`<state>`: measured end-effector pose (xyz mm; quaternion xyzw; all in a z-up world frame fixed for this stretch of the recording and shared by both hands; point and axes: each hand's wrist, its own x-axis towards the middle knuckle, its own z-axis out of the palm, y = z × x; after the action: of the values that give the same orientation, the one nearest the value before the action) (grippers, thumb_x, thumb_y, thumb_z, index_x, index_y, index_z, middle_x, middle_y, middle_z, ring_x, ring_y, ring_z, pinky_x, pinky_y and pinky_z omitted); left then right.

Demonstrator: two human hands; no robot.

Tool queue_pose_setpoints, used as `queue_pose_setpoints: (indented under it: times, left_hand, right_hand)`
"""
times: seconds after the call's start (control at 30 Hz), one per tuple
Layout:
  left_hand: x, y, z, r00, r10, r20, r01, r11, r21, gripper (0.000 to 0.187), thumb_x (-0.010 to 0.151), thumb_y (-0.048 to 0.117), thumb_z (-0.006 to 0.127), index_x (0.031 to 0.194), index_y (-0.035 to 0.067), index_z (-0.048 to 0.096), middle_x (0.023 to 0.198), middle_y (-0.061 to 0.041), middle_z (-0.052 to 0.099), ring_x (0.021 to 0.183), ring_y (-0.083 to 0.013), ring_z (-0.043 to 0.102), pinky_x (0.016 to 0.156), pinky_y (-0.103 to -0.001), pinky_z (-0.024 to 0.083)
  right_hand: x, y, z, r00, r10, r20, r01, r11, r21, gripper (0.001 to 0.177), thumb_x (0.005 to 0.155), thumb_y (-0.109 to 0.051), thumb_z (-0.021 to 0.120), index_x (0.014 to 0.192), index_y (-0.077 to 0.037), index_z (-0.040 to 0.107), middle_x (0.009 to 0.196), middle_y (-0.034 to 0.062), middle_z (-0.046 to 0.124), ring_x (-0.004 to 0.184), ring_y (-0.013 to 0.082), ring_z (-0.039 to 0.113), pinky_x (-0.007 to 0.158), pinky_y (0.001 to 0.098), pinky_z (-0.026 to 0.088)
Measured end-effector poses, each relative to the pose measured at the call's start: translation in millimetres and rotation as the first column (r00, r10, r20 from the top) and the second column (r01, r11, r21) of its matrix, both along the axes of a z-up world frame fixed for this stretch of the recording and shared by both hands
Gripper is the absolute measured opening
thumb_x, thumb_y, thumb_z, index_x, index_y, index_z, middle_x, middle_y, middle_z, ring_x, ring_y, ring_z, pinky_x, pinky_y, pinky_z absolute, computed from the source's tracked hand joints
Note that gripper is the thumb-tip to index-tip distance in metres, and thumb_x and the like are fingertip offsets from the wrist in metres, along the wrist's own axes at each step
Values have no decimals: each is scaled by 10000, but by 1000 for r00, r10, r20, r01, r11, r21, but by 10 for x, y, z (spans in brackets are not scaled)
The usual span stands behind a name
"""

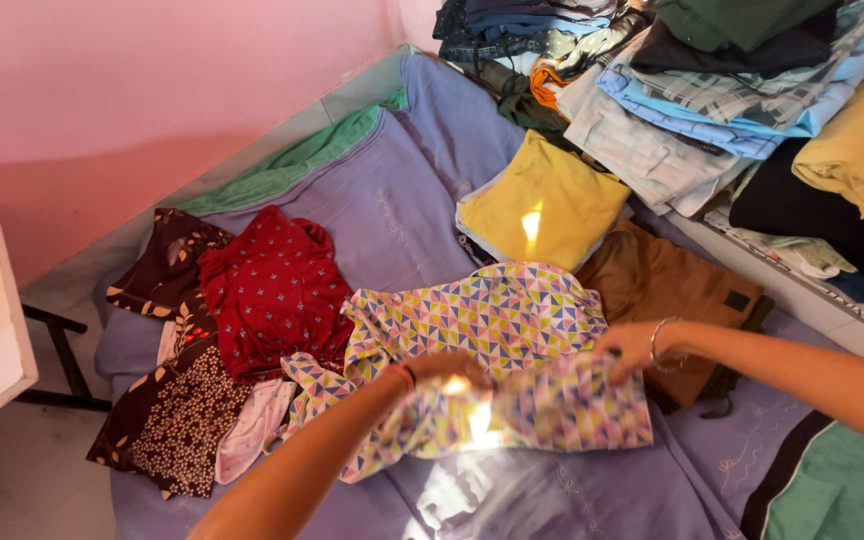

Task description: The person folds several garments on a bed, including brown pants, a patterned top, and a red top. The person smooths and aligns each item before folding it into a compact bundle and placing it on a growing stack.

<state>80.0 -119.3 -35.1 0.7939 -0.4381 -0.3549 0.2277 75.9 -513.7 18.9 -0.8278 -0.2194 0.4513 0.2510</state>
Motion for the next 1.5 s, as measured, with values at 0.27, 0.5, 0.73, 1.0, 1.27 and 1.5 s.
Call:
queue_pose_setpoints:
  times: [0.27,0.5,0.73,1.0,1.27,1.5]
  left_hand:
    - [1019,76,687,761,593,263,-620,784,30,322,909,428,662,1044,158,774,946,-129,753,915,-328,730,815,-447,556]
    - [1215,-232,169,651,529,544,-572,813,-107,275,759,167,714,1023,93,721,1141,-159,639,1115,-370,611,881,-468,534]
    - [1308,-747,167,824,470,316,-318,846,-428,353,679,262,849,956,101,701,1150,-130,605,1122,-341,597,958,-419,522]
    - [1297,-694,481,848,343,404,-311,939,-146,250,668,353,807,871,206,802,969,-99,759,978,-338,698,815,-455,553]
    - [1049,-453,612,688,561,461,-425,826,-370,197,766,246,740,865,83,788,902,-164,728,879,-382,688,775,-475,551]
    - [837,-114,1500,798,602,41,-502,700,-508,168,830,121,692,904,-19,747,812,-145,714,750,-210,668,663,-350,534]
  right_hand:
    - [824,-348,-543,625,-377,684,392,909,143,347,711,-234,857,1003,-68,772,1028,162,732,1005,321,688,888,393,546]
    - [844,-228,-547,613,-274,741,76,954,290,273,669,-168,835,882,-37,724,995,122,702,959,327,639,838,417,512]
    - [855,-23,-71,886,-285,365,239,956,168,277,696,-191,837,902,-58,710,832,51,725,795,146,660,737,317,519]
    - [638,45,509,904,-402,147,304,844,442,253,729,-124,790,911,-38,637,916,11,682,883,78,597,780,281,511]
    - [432,-64,1386,901,-353,251,211,863,459,250,740,-110,754,976,-41,711,949,16,698,917,96,622,817,303,528]
    - [140,-137,1976,643,-248,724,170,969,182,333,716,-210,777,1010,-62,729,957,92,727,901,240,692,803,368,540]
